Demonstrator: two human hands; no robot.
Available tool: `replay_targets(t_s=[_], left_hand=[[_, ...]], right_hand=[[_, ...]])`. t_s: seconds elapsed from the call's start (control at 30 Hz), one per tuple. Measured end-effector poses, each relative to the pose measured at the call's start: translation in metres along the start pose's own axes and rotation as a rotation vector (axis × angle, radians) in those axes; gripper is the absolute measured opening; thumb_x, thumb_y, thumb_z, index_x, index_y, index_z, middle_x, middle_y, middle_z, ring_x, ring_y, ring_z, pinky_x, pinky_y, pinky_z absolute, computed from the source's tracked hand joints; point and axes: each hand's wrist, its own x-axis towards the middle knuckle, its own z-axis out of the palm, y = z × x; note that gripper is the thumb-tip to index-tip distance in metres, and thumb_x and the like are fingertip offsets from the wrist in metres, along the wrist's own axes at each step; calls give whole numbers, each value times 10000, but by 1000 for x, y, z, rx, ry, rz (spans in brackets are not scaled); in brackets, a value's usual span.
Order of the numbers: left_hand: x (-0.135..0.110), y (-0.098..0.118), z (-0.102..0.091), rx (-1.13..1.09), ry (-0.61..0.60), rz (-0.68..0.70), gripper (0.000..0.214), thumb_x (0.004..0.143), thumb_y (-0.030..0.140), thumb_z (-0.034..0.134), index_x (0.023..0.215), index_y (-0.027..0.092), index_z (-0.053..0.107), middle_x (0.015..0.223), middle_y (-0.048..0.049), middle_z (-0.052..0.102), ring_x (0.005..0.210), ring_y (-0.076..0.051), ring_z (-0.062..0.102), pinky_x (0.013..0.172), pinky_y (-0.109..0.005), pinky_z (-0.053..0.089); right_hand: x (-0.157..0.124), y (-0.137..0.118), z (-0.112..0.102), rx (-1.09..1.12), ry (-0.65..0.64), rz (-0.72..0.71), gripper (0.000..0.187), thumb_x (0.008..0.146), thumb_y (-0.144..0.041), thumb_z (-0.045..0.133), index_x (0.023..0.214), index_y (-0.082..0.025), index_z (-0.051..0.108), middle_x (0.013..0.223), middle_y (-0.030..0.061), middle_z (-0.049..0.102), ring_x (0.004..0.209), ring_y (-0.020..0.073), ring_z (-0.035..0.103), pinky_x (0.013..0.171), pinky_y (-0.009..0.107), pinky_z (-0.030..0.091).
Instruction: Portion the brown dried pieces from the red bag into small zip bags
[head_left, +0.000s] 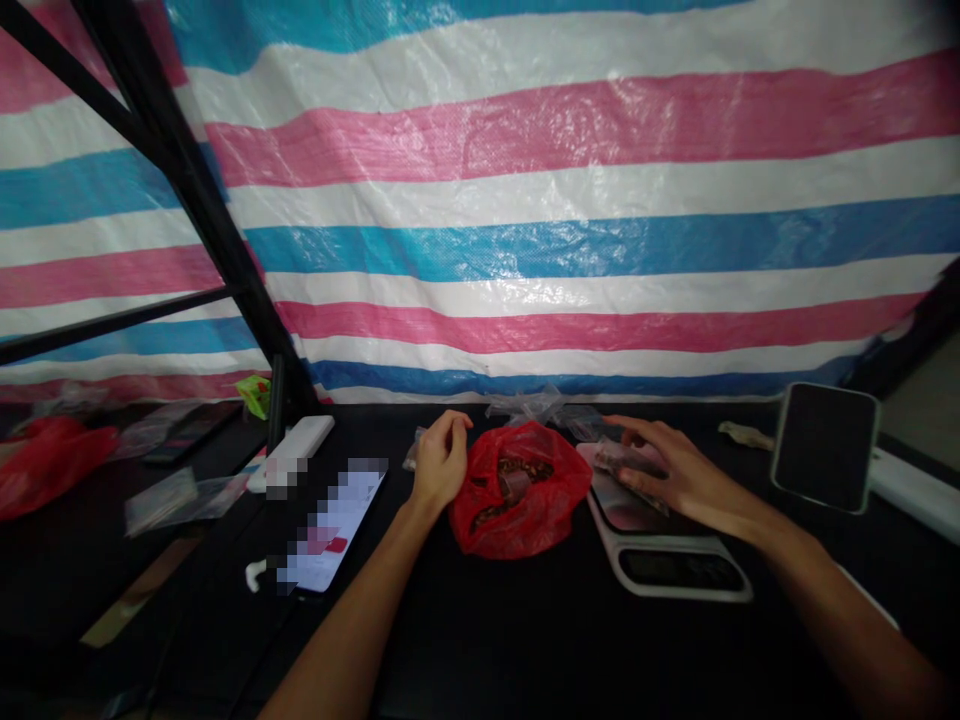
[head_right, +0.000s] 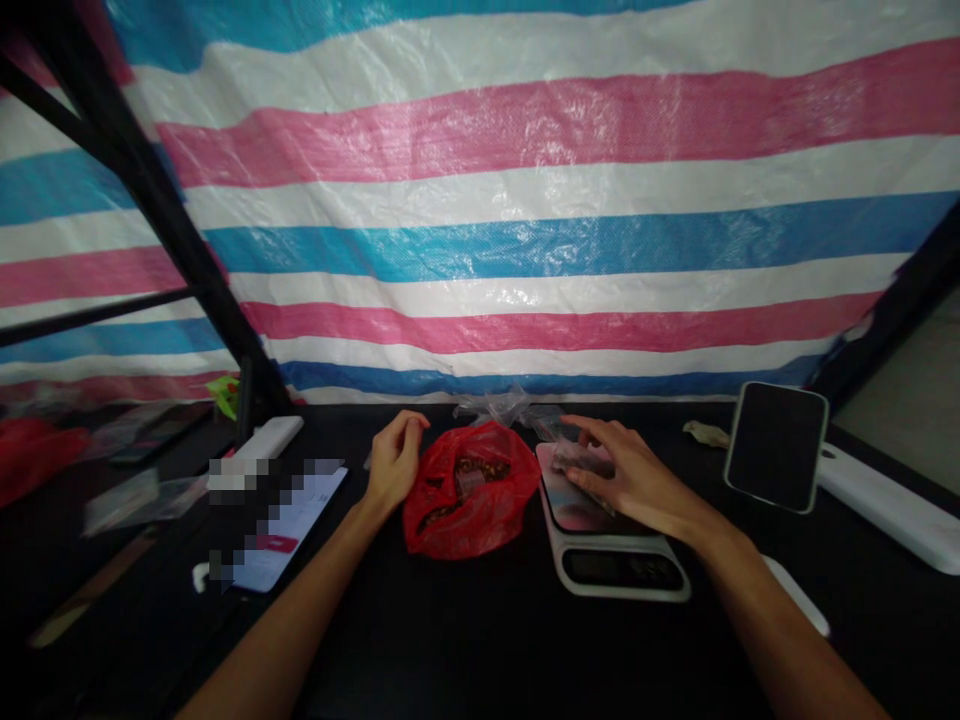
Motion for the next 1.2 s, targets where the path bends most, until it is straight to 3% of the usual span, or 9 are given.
replay_targets(t_s=[0.13,0.23,0.43,0.77,1.0,1.2], left_hand=[[-1,1,0,32,-13,17,317,1030,319,410,884,186,658,693,20,579,617,-127,511,614,-246,355],[0,0,1,47,-16,-5,320,1031,323,410,887,188,662,689,20,585,611,-127,509,609,-249,347],[1,-2,2,34,-2,-21,329,1034,327,400,891,187,662,668,26,566,610,-129,507,610,-255,339],[2,-2,0,7,1,-22,305,1033,287,392,888,192,643,713,18,602,624,-124,518,633,-258,344],[3,1,-2,-3,11,-26,311,1034,281,385,891,196,647,703,17,599,630,-130,529,627,-259,343],[2,3,-1,-10,-2,-25,309,1030,283,389,889,196,650,682,17,589,624,-133,536,618,-257,344]], right_hand=[[0,4,5,-14,21,-12,682,869,-560,695,1487,-361,487,1161,70,705,1024,310,663,910,502,525],[3,-1,10,103,70,-7,612,902,-514,672,1463,-329,509,1161,70,719,987,285,701,893,465,563],[11,-35,16,207,286,-86,484,968,-410,616,1435,-305,549,1401,73,652,1255,293,639,1110,455,484],[49,-84,33,-95,83,-230,537,965,-329,605,1493,-332,510,1398,73,666,1230,312,653,1053,508,521],[59,-79,49,-158,36,-236,536,947,-263,591,1477,-330,541,1228,67,749,1048,302,716,912,484,570],[54,-80,48,-66,51,-240,496,977,-306,570,1468,-370,547,1302,38,727,1123,287,705,968,472,559]])
